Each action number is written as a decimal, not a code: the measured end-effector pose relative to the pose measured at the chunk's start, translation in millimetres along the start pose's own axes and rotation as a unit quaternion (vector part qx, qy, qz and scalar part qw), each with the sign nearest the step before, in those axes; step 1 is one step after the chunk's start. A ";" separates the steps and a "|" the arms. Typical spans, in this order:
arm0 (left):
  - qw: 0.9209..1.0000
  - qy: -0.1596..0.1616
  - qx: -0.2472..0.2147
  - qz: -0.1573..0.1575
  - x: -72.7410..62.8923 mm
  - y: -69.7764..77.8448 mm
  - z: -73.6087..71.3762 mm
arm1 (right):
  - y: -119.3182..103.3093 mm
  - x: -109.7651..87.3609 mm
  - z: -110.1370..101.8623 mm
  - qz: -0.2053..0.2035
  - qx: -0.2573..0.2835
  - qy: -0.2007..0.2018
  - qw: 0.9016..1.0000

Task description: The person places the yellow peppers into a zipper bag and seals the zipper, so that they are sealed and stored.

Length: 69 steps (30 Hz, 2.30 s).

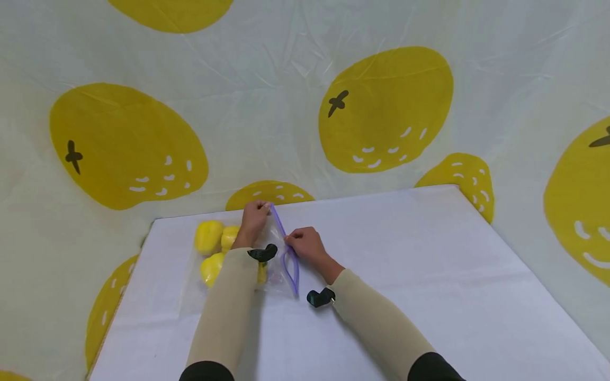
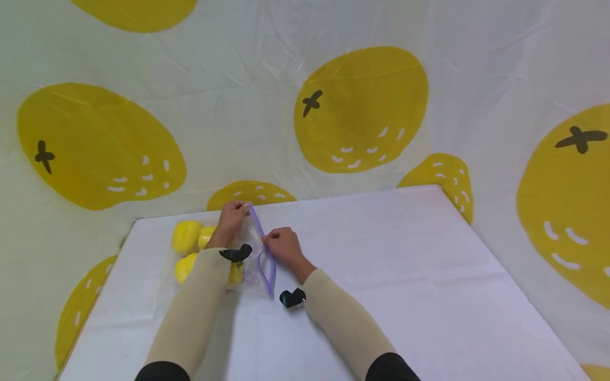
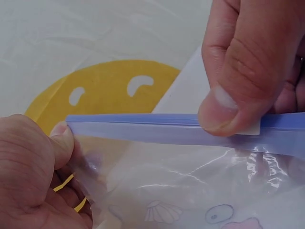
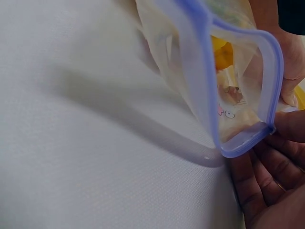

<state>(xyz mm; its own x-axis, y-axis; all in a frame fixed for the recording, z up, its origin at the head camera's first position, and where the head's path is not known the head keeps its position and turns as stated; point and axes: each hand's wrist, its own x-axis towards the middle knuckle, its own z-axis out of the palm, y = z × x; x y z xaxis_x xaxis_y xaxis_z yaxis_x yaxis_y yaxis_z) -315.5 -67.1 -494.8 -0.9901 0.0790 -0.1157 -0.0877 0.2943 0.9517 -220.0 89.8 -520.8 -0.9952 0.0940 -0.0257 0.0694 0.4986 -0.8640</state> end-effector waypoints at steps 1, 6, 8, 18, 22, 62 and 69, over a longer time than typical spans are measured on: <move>1.000 0.000 -0.002 -0.001 0.2 -0.3 -0.3 | 0.1 -0.5 -0.2 0.000 0.000 -0.002 1.000; 1.000 -0.002 -0.004 -0.005 1.1 -1.5 -0.3 | -0.4 -2.6 -1.5 0.004 0.003 -0.009 1.000; 1.000 -0.003 -0.002 -0.006 1.5 -1.9 0.0 | -0.6 -3.2 -2.2 0.006 0.006 -0.012 1.000; 1.000 0.005 -0.004 -0.010 2.3 -0.9 -0.9 | 1.9 -3.2 -2.8 0.003 0.031 -0.020 0.999; 1.000 0.003 0.012 -0.008 1.6 1.3 -3.0 | 3.1 -3.2 -3.5 -0.002 0.045 -0.025 0.999; 0.999 0.035 -0.002 -0.003 3.4 -2.9 -3.1 | 8.1 -13.7 -20.9 -0.018 0.027 -0.118 0.992; 1.000 0.025 -0.004 -0.014 7.7 -6.7 -7.7 | 6.3 -11.8 -17.9 0.005 0.009 -0.129 0.992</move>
<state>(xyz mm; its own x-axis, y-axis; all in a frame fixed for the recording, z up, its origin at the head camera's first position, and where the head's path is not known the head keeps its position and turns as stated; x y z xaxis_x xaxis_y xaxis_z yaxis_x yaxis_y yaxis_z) -323.4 -75.8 -499.9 -0.9916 0.0231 -0.1275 -0.1156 0.2872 0.9509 -206.6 107.3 -517.0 -0.9789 -0.1265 -0.1607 0.0808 0.4825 -0.8722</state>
